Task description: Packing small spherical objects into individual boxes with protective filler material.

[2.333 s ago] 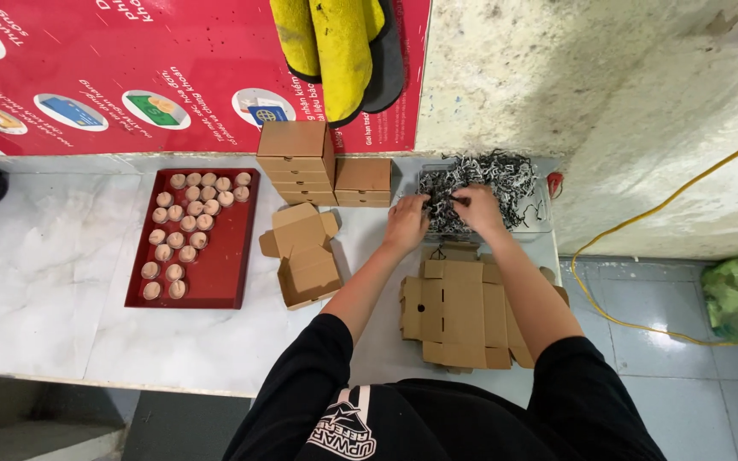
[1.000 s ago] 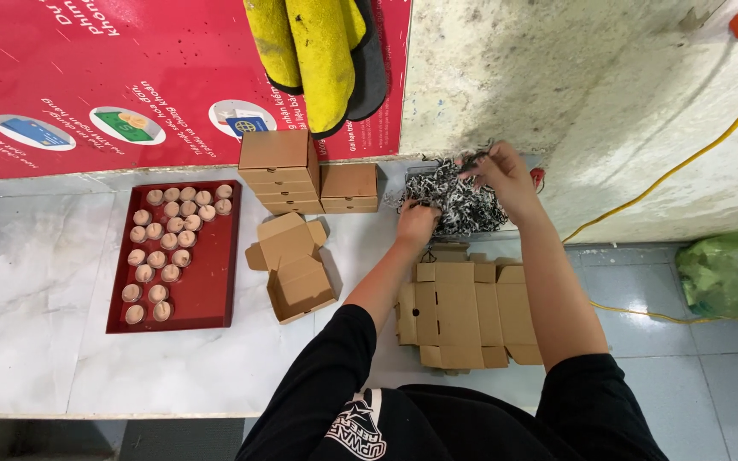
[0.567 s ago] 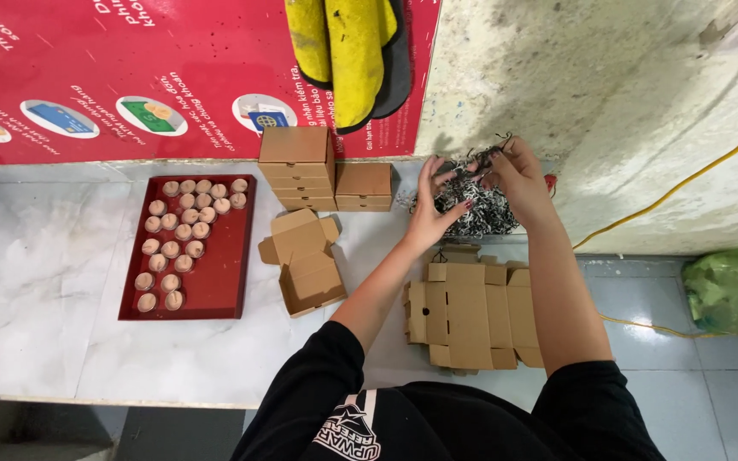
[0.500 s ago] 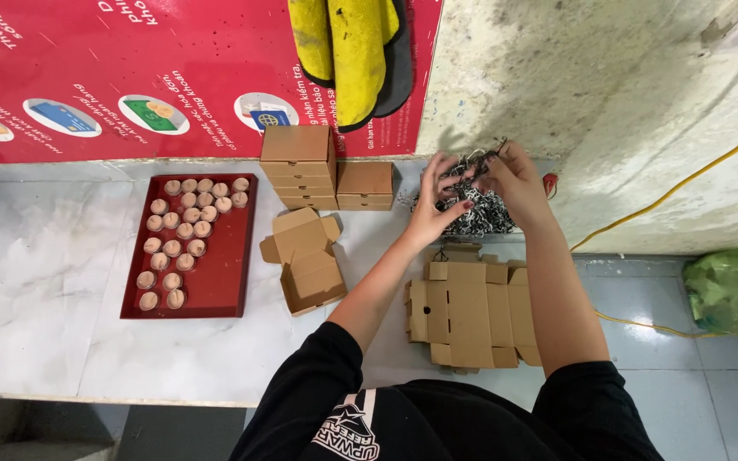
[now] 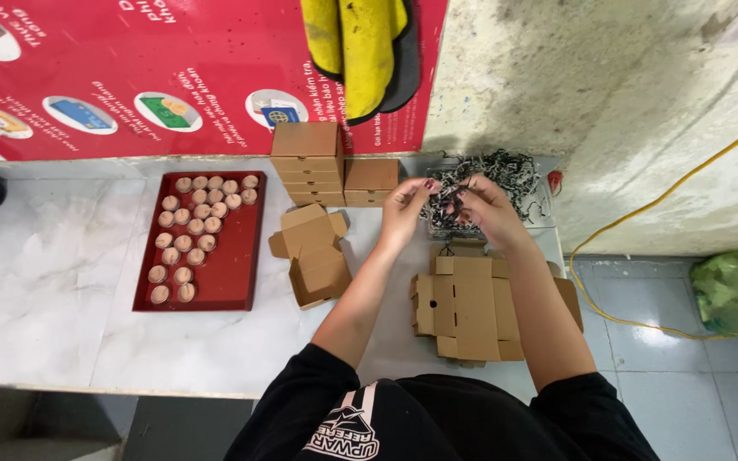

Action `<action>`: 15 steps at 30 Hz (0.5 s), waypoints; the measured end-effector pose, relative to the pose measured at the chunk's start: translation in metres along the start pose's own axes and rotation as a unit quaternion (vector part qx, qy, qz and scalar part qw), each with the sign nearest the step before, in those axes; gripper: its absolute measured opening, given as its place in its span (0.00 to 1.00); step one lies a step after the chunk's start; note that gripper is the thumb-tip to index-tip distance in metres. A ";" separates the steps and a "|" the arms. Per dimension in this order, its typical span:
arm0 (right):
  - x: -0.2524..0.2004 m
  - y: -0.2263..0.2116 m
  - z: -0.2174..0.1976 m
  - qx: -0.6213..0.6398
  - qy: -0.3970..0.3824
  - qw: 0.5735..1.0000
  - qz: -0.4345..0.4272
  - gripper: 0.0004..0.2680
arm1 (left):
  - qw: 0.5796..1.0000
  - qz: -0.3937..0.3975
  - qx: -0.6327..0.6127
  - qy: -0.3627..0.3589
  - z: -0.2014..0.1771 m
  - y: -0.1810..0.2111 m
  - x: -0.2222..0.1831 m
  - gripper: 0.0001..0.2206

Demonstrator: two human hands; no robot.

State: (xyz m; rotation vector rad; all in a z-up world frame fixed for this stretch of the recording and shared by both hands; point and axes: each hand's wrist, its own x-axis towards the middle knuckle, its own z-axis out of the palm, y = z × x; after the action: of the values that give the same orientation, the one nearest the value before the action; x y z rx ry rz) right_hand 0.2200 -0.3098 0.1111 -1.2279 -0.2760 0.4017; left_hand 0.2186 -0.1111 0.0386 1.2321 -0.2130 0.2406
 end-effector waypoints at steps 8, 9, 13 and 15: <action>-0.003 0.031 0.074 -0.061 -0.062 0.996 0.014 0.03 | 0.989 0.044 0.140 0.008 -0.051 0.056 -0.058 0.12; -0.002 0.034 0.086 -0.093 -0.076 0.993 0.008 0.03 | 0.987 0.073 0.130 0.050 -0.070 0.034 -0.064 0.09; 0.006 0.067 0.115 -0.042 -0.113 0.993 0.005 0.03 | 0.991 0.023 0.067 0.117 -0.107 0.070 -0.095 0.11; 0.010 0.077 0.133 -0.025 -0.101 0.994 0.020 0.02 | 0.983 -0.007 -0.020 0.180 -0.122 0.098 -0.110 0.11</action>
State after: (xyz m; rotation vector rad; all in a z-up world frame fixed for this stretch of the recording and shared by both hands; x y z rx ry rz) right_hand 0.1621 -0.1702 0.0807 -1.2444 -0.4378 0.5575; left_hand 0.0883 0.0278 0.0568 1.1275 0.1040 0.4404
